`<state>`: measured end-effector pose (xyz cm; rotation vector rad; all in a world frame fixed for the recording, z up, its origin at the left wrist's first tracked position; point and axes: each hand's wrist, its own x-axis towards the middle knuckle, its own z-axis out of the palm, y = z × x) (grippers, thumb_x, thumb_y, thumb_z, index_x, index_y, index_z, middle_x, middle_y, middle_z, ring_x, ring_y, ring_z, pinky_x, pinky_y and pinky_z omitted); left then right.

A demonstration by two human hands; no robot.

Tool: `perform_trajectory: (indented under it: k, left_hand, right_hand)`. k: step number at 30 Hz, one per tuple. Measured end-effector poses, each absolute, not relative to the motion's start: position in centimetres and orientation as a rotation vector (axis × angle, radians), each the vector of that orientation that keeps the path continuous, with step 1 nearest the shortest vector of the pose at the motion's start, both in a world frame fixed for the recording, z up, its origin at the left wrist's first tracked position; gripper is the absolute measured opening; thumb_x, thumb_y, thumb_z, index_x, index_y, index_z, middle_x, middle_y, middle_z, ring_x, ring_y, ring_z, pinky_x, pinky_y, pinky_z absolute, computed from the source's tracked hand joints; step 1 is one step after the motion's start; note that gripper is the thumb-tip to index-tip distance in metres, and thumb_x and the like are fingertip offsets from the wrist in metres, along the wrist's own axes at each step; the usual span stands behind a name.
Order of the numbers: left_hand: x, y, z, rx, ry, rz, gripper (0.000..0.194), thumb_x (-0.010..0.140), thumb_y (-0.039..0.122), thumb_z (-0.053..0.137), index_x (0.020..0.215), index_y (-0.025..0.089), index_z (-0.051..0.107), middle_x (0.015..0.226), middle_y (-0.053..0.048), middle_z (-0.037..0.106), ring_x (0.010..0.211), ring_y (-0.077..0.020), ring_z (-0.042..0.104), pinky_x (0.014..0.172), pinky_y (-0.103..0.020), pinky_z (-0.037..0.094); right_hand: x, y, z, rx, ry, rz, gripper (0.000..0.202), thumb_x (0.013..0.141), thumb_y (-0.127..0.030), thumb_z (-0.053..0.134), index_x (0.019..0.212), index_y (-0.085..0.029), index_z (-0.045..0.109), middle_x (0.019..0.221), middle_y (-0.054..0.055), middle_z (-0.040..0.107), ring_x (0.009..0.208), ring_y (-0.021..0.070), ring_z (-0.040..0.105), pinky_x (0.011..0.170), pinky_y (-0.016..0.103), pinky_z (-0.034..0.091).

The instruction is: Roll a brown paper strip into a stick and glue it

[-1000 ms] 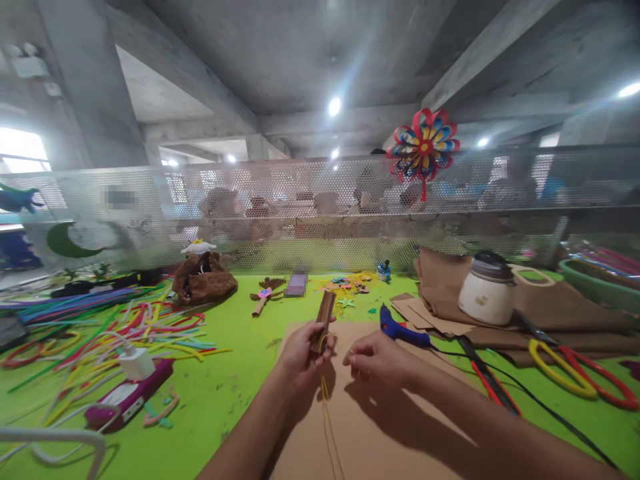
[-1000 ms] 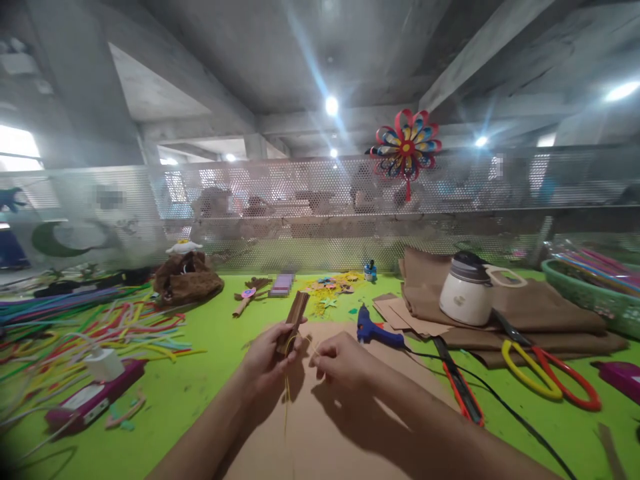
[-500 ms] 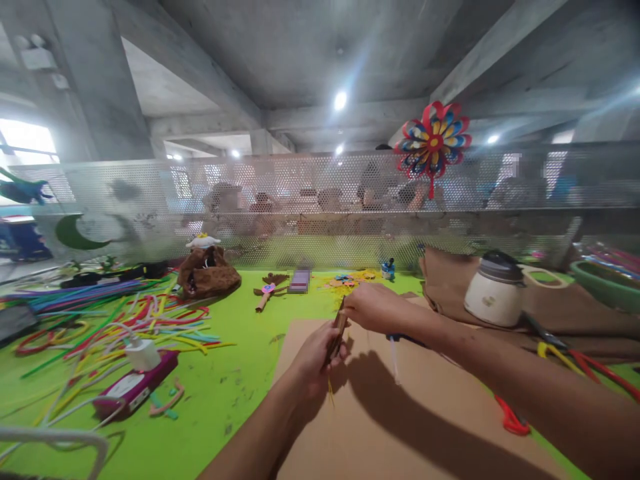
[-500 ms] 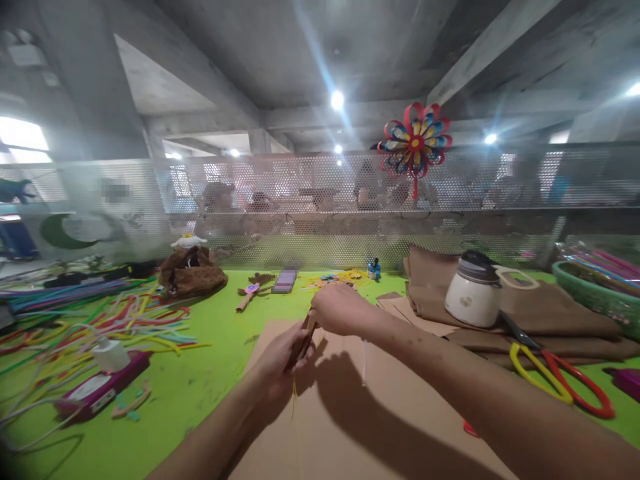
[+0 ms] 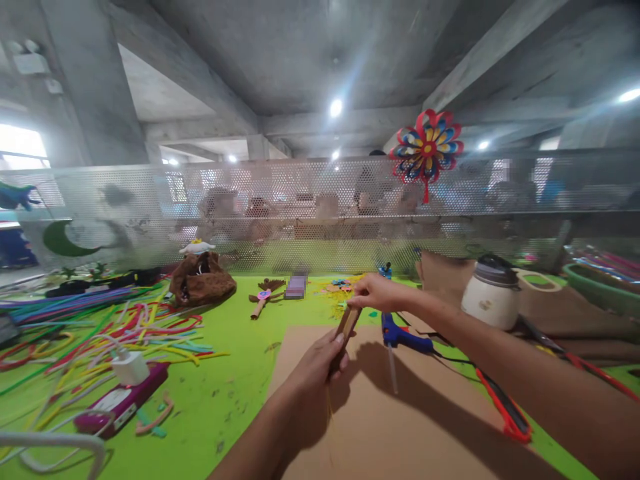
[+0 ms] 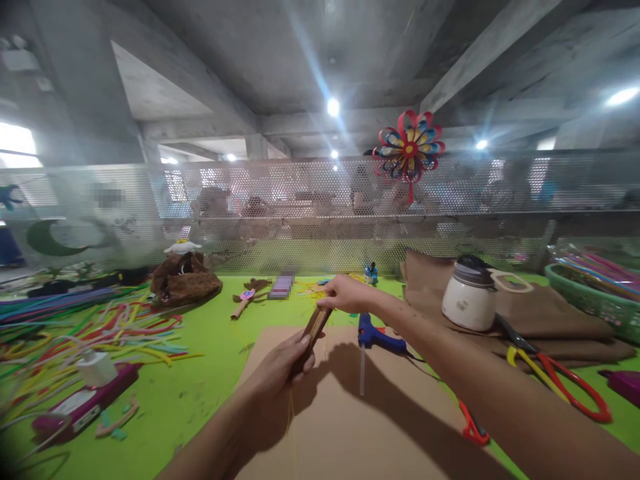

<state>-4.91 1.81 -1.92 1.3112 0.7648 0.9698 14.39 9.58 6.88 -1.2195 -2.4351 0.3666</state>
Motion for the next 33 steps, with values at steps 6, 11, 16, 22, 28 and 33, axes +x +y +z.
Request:
perform_trajectory:
  k: [6,11,16,22,28,33]
  left_hand:
    - [-4.3,1.0,-1.3,1.257,0.738,1.005,0.037,0.084,0.041,0.062,0.106,0.012,0.065,0.053,0.005,0.041,0.045,-0.0072,0.029,0.043,-0.020,0.016]
    - [-4.7,2.0,-2.2,1.239,0.776,1.043,0.036,0.085,0.037,0.059,0.110,0.011,0.064,0.054,0.005,0.041,0.045,-0.0062,0.029,0.043,-0.019,0.014]
    - [-5.0,2.5,-2.3,1.239,0.719,0.964,0.038,0.085,0.038,0.059,0.111,0.011,0.063,0.054,0.004,0.047,0.039,-0.0043,0.029,0.041,-0.019,0.014]
    - [-5.1,2.4,-2.2,1.152,0.693,0.996,0.036,0.085,0.037,0.059,0.111,0.013,0.060,0.057,0.002,0.052,0.040,-0.0048,0.036,0.037,-0.017,0.015]
    - [-5.0,2.4,-2.0,1.059,0.597,1.075,0.022,0.088,0.030,0.056,0.101,0.013,0.060,0.066,-0.003,0.061,0.051,-0.0099,0.054,0.045,-0.017,0.036]
    - [-5.2,2.9,-2.0,0.942,0.665,1.177,0.016,0.085,0.024,0.062,0.095,0.012,0.065,0.087,-0.008,0.066,0.075,-0.0127,0.061,0.062,-0.020,0.047]
  right_hand:
    - [15.3,9.9,6.2,-1.128,-2.348,0.556,0.033,0.077,-0.038,0.057,0.052,-0.017,0.049,0.052,-0.006,0.035,0.051,0.0084,0.031,0.049,0.023,0.022]
    - [15.8,9.8,5.5,-1.107,-2.237,0.710,0.032,0.079,-0.043,0.054,0.061,-0.018,0.053,0.051,-0.006,0.039,0.049,0.0090,0.035,0.047,0.022,0.027]
    - [16.2,10.4,4.5,-1.081,-2.147,0.788,0.030,0.077,-0.044,0.058,0.063,-0.018,0.054,0.054,-0.006,0.043,0.051,0.0091,0.040,0.050,0.022,0.034]
    - [15.5,10.9,1.5,-1.160,-2.009,0.720,0.029,0.080,-0.043,0.053,0.070,-0.016,0.061,0.051,-0.006,0.043,0.048,0.0104,0.041,0.049,0.022,0.034]
    - [11.9,8.4,-2.7,-1.310,-1.830,0.456,0.029,0.087,-0.030,0.041,0.070,-0.017,0.060,0.065,0.003,0.059,0.067,0.0180,0.054,0.063,0.027,0.040]
    - [8.8,3.7,-4.6,-1.354,-1.949,0.376,0.027,0.091,-0.024,0.039,0.088,-0.019,0.066,0.078,0.006,0.069,0.069,0.0183,0.061,0.061,0.026,0.040]
